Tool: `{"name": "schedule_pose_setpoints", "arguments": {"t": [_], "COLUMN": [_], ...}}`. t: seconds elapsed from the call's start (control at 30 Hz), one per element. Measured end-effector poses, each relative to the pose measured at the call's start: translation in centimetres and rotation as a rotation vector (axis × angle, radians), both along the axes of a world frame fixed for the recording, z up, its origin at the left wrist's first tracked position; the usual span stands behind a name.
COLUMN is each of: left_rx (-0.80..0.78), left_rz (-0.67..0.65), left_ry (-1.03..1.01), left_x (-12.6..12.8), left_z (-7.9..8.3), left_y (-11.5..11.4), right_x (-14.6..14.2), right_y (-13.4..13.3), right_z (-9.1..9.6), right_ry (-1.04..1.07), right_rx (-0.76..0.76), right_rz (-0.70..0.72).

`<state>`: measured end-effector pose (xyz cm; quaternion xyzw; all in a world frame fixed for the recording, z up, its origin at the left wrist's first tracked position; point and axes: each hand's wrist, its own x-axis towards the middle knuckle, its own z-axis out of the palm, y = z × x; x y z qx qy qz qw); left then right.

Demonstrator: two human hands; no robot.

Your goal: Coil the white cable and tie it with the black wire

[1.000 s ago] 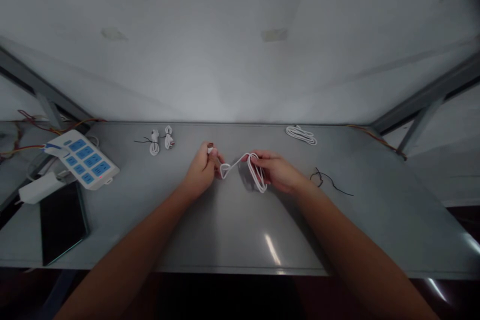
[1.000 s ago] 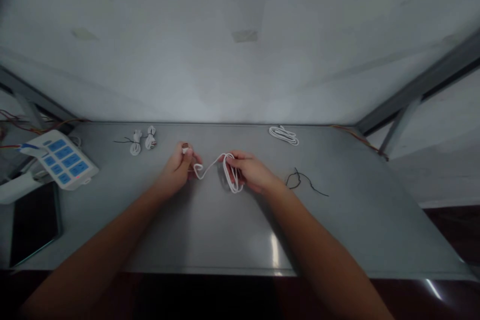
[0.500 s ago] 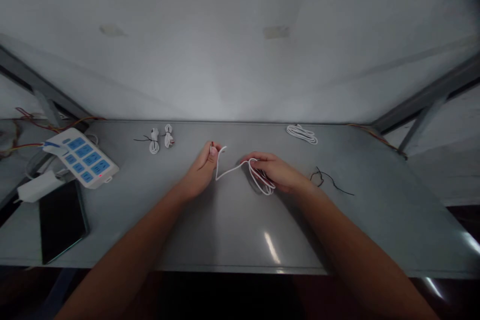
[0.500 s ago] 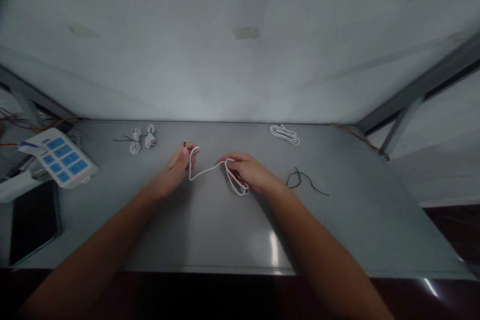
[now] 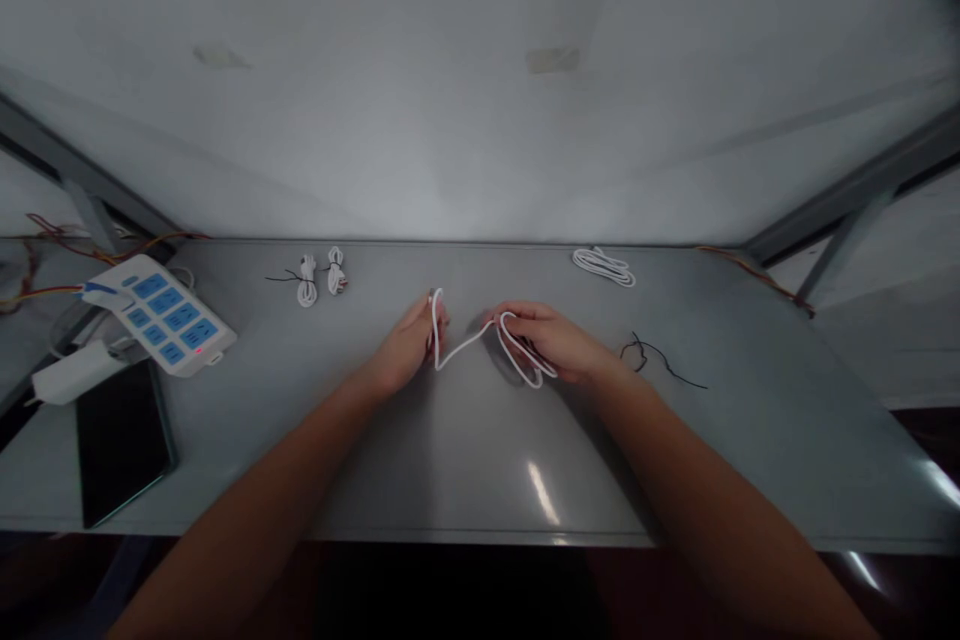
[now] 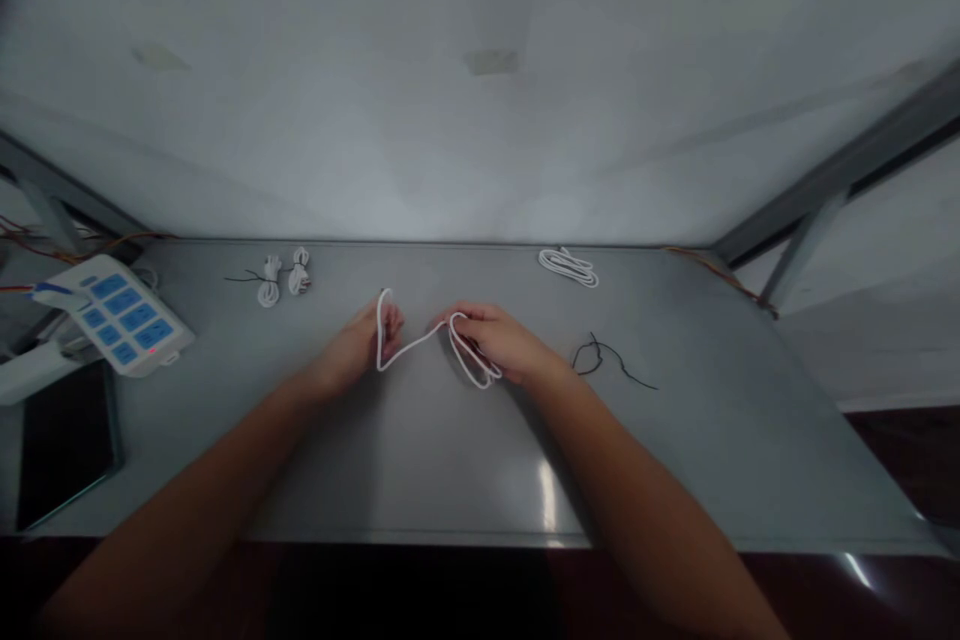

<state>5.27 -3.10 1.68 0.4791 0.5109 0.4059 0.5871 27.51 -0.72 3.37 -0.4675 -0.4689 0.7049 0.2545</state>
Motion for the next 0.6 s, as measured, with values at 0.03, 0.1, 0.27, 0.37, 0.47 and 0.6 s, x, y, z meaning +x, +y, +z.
{"name": "schedule_pose_setpoints", "arguments": {"t": [0.03,0.1,0.27,0.37,0.47,0.6], "left_rx": [-0.060,-0.131,-0.086,-0.012,0.024,0.024], "left_rz": [0.007,0.027,-0.091,-0.105,0.013,0.082], "left_ry": [-0.099,-0.241,-0.073,0.051,0.028,0.141], "left_x": [0.2,0.5,0.9,1.1,0.9,-0.3], "left_z": [-0.2,-0.2,0.3,0.1,-0.2,-0.1], "left_y": [0.2,0.5,0.0,-0.5,-0.6,0.2], "right_x": [0.0,-0.1,-0.3,-0.4,-0.3,0.4], "right_y": [0.0,0.1,-0.1,-0.1,0.4,1.2], "right_z": [-0.1,-0.2,-0.4,-0.7,-1.2,-1.6], "right_ry": [0.020,0.047,0.154,0.204,0.149,0.068], "right_rx": [0.008,0.042,0.062,0.067,0.122,0.171], "right_rz": [-0.022,-0.056,-0.010,0.022,-0.047,-0.136]}}
